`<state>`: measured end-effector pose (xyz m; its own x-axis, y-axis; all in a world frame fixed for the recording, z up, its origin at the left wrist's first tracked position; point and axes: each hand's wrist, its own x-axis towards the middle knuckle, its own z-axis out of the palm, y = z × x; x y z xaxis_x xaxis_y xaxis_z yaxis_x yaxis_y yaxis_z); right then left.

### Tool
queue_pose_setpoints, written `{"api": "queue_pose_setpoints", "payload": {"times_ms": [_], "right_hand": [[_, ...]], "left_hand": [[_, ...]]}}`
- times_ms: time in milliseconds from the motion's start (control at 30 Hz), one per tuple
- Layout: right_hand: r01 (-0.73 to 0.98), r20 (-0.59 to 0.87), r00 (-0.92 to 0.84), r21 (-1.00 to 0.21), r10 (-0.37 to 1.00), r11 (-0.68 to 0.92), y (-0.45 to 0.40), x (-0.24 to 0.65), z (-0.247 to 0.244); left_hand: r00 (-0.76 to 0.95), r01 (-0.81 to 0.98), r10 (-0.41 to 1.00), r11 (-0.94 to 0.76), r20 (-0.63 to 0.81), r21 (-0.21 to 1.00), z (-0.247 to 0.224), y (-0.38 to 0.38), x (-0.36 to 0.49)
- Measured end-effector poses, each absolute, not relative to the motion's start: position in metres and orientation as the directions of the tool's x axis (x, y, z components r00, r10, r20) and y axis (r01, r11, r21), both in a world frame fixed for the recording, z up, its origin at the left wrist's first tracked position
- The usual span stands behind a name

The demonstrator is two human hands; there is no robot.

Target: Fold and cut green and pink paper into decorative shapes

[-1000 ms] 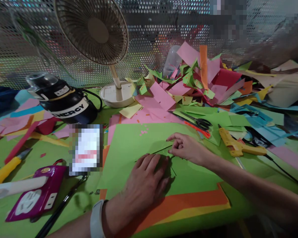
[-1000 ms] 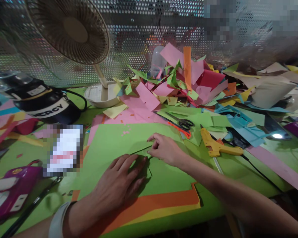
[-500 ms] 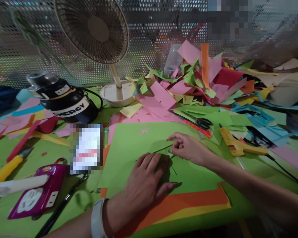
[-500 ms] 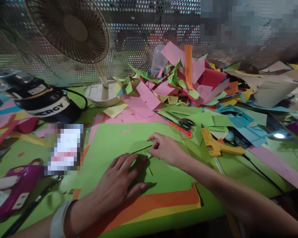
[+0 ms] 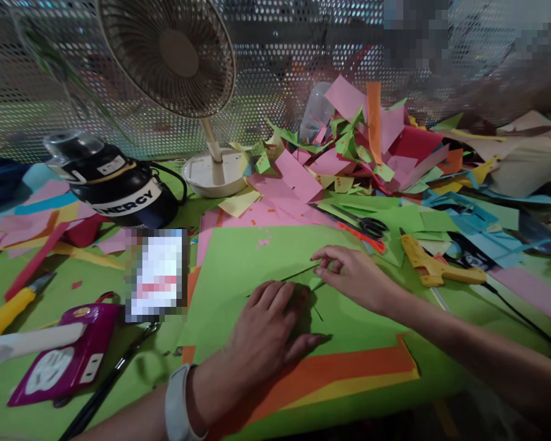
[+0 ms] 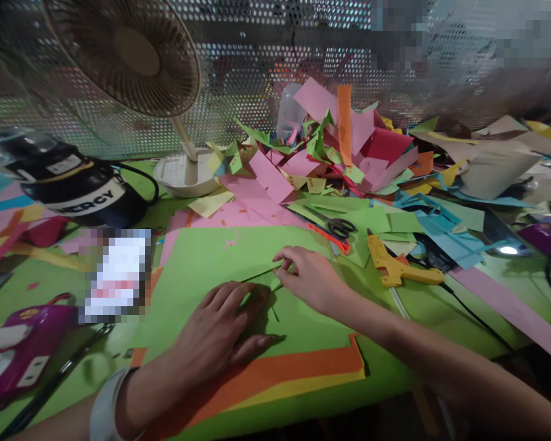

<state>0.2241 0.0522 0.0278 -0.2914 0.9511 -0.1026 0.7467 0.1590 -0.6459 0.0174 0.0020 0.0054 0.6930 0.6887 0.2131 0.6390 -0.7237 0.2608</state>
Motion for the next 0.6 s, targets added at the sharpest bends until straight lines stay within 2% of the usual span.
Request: {"api": "queue_pose_setpoints", "payload": {"times_ms": [133,200,267,367,600], "right_hand": [[0.781,0.086,-0.534,-0.331,0.841,0.530,0.032,0.233,0.032],[0.755,0.109,-0.622,-0.179,0.775,0.631,0.023,0.237,0.029],[0.742,0.116,-0.658,-0.070,0.744,0.667,0.016,0.240,0.023],[0.737,0.105,-0.671,-0.010,0.734,0.676,0.013,0.243,0.015],[0.730,0.084,-0.680,-0.008,0.728,0.683,0.015,0.247,0.009]], "left_hand": [[0.686,0.667,0.710,-0.700,0.156,0.253,0.007,0.001,0.019],[0.686,0.674,0.712,-0.700,0.149,0.237,0.006,0.001,0.019],[0.690,0.671,0.705,-0.708,0.167,0.219,0.005,0.001,0.020],[0.691,0.665,0.693,-0.721,0.204,0.195,0.002,0.000,0.019],[0.695,0.648,0.666,-0.744,0.272,0.164,-0.001,0.001,0.018]]}}
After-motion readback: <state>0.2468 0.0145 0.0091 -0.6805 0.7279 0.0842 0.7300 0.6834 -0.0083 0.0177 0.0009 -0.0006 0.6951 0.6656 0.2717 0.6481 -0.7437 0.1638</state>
